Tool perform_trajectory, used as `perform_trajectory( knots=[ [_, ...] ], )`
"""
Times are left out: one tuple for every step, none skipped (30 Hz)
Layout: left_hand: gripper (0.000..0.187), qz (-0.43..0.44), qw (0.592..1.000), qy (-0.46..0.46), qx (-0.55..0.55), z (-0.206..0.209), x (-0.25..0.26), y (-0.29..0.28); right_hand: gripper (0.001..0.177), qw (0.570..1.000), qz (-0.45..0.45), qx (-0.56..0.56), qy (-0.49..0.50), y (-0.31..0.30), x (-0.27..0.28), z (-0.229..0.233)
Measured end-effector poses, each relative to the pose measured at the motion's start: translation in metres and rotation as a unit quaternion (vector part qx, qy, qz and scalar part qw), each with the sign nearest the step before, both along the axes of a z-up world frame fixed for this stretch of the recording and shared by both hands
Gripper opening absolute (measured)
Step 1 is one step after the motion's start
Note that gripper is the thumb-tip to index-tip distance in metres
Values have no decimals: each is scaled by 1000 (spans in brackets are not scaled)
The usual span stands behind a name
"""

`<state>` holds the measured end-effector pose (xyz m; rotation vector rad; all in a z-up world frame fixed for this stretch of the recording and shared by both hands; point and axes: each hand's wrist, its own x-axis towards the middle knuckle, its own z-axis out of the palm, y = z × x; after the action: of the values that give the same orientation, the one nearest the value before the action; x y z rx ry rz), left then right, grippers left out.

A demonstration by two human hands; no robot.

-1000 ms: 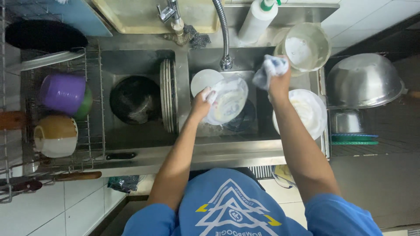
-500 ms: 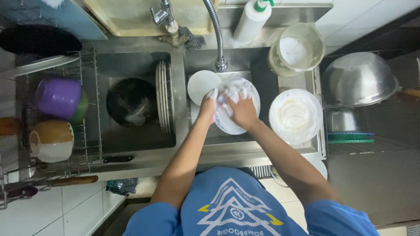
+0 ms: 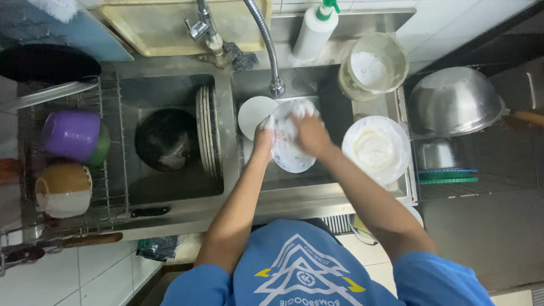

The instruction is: The person washes a green bowl, a white plate, and a clear plastic bowl in a commercial kitchen sink using a soapy cloth and running water. They scrub each item thoroughly, rinse them, and place them on a drying rack.

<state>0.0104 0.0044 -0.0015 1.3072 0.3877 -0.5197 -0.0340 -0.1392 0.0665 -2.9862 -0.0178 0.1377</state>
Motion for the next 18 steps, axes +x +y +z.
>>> perform_trajectory(
  knots=[
    [24,29,999,9,-37,15,-2,6,59,999,46,-11,21,14,-16,-14],
    [31,57,995,17,-75,30,-3,10,59,995,91,-23,41,26,-31,-28],
    [31,60,995,15,-76,23,-1,10,59,995,94,-24,39,34,-40,1],
    [38,68,994,41,-79,15,-1,12,53,990,138,12,-9,44,-53,29],
    [47,76,992,67,-82,7,-2,14,47,980,182,48,-57,53,-66,57],
    [47,76,992,67,-79,8,-6,19,47,980,182,51,-57,31,-66,29],
    [48,46,996,55,-44,8,-11,24,52,991,128,-25,-27,8,-66,0],
    [49,17,999,40,-11,9,-13,26,58,992,73,-104,2,-17,-64,-27],
    [49,17,999,39,-11,-17,-6,16,58,992,74,-104,0,-30,-49,-26],
    [43,20,999,44,-4,-44,-6,10,62,999,-24,-23,19,-40,-42,-27],
    [38,23,998,50,3,-72,-7,5,68,990,-123,59,37,-51,-36,-29],
    [38,20,999,46,2,-74,-5,2,68,990,-125,58,33,-40,-41,-47],
    [36,33,999,43,-4,-76,-2,-2,53,999,-41,17,-2,-29,-46,-66],
    [35,42,998,47,-8,-80,-8,-5,40,998,39,-24,-30,-18,-59,-84],
    [35,35,998,49,-8,-65,-8,-1,40,999,33,-25,-28,5,-57,-38],
    [41,-25,999,-23,-7,-51,-7,7,36,993,87,3,-79,33,-56,7],
    [48,-85,992,-95,-6,-37,-7,15,34,981,141,30,-130,62,-59,51],
    [48,-91,991,-95,-6,-23,-7,11,34,982,135,30,-130,44,-54,19]
  ],
)
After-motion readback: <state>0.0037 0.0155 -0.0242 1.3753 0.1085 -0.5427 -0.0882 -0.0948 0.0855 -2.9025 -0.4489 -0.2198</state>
